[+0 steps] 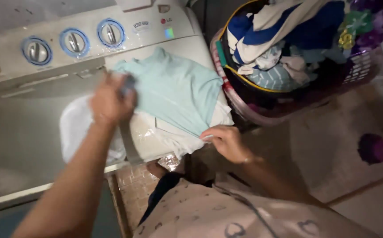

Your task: Hand washing white and light colored clothes over a washing machine basin using a brush and detergent.

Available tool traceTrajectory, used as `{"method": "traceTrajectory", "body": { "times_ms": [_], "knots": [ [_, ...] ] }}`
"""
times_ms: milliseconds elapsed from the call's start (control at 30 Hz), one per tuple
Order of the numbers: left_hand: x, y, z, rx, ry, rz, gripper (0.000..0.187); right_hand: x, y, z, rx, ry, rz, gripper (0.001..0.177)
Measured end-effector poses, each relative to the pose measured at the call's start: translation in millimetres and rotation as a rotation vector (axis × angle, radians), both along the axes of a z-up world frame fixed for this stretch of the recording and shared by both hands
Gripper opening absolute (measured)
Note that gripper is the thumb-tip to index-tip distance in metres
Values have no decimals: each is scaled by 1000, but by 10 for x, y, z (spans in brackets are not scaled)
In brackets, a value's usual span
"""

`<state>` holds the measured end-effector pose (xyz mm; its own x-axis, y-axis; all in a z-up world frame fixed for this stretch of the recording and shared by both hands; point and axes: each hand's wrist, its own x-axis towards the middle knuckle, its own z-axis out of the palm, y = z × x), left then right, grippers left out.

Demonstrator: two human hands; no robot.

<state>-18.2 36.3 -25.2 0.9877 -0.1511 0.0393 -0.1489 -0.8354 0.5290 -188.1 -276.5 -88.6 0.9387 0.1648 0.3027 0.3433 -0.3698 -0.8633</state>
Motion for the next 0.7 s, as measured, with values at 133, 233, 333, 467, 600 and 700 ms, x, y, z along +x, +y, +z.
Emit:
{"method": "traceTrajectory", "body": {
  "times_ms": [133,233,333,467,600,700],
  "knots": [
    [-291,-343,61,70,-58,49,46,195,210,266,-102,-101,39,23],
    [-227,-247,-398,17,-250,-161,55,177,239,186,-74,-30,-63,25],
    [-67,-274,-161,9,-315,-213,53,191,150,165,33,-9,64,21],
    [-56,-392,-108,34,-308,-4,43,282,260,274,42,124,-103,17],
    [66,-535,-956,64,-435,-524,46,255,90,-79,37,72,11,20],
    [216,-469,191,228,-107,-108,49,242,144,5,41,190,-38,25]
  ]
}}
